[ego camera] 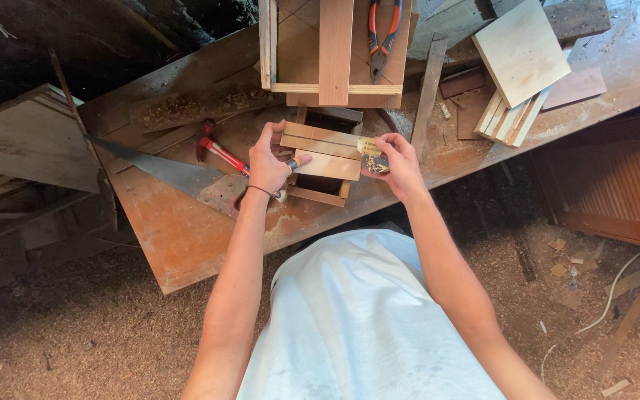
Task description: The person assembles small wooden boxes by fitting pieces together, using a hammer to tap joints, and sanding edges with sandpaper. They handle multiple wooden components and tools on a cluttered workbench.
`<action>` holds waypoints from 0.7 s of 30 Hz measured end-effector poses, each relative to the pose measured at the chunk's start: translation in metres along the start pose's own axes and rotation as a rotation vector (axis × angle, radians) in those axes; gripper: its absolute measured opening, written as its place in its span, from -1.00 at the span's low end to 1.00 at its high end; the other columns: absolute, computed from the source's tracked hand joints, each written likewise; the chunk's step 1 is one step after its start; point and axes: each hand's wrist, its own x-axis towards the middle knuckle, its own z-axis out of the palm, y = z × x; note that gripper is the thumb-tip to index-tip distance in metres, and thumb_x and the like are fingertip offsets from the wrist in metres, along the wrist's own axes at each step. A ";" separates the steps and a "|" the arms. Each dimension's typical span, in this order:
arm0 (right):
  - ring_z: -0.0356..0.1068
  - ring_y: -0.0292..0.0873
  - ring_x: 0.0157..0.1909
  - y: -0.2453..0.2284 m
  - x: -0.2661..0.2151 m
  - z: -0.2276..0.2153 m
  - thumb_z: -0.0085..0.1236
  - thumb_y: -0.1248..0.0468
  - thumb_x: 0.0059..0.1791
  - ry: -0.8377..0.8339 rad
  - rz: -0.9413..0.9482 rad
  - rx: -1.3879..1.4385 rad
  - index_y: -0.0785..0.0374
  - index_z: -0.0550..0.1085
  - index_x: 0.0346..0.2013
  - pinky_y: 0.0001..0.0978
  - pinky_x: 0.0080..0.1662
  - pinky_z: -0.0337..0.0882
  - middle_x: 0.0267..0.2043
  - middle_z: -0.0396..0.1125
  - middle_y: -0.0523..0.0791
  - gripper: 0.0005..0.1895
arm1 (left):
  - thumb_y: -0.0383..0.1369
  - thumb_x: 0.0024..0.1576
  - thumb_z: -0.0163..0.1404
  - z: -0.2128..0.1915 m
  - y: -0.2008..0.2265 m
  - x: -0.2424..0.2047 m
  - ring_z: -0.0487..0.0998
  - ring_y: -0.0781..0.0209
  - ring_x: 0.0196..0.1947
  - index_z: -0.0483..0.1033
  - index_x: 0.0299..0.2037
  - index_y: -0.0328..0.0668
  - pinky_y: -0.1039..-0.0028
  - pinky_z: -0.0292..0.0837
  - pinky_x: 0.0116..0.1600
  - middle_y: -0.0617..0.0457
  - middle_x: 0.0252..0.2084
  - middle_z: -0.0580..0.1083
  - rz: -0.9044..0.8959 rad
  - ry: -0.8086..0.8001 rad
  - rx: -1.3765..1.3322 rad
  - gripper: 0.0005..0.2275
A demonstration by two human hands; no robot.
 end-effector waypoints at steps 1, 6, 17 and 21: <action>0.46 -0.16 -0.06 0.001 0.000 -0.001 -0.03 0.27 0.11 -0.002 -0.002 -0.007 0.20 0.36 -0.16 0.04 -0.10 0.65 -0.09 0.35 -0.10 -0.93 | -0.50 -0.10 0.40 0.000 -0.001 0.000 0.67 0.17 0.00 0.33 0.17 -0.27 0.36 0.67 0.11 -0.11 0.01 0.59 -0.002 0.001 0.000 -0.37; 0.43 -0.22 -0.14 0.006 0.001 -0.001 0.01 0.25 0.09 0.012 -0.009 0.039 0.20 0.36 -0.19 -0.07 -0.14 0.66 -0.15 0.34 -0.16 -0.91 | -0.48 0.09 0.28 0.002 -0.004 -0.002 0.66 0.18 -0.01 0.42 0.15 -0.29 0.42 0.58 0.10 -0.10 -0.02 0.62 0.094 0.120 0.083 -0.57; 0.41 -0.34 0.00 -0.040 -0.041 0.013 0.04 0.33 0.17 -0.082 -0.434 0.066 0.25 0.42 -0.11 -0.49 -0.02 0.49 0.12 0.41 -0.08 -0.95 | -0.47 0.29 0.08 -0.007 0.016 0.006 0.62 0.33 -0.14 0.46 0.12 -0.24 0.48 0.64 -0.04 -0.01 -0.09 0.60 0.097 0.109 -0.384 -0.77; 0.43 -0.34 0.03 -0.064 -0.051 0.020 0.05 0.33 0.13 -0.093 -0.476 0.018 0.25 0.40 -0.15 -0.46 0.04 0.49 0.15 0.41 -0.05 -0.95 | -0.49 0.29 0.07 -0.009 0.023 0.011 0.61 0.30 -0.09 0.44 0.14 -0.25 0.42 0.68 -0.02 -0.04 -0.02 0.57 0.146 0.084 -0.462 -0.76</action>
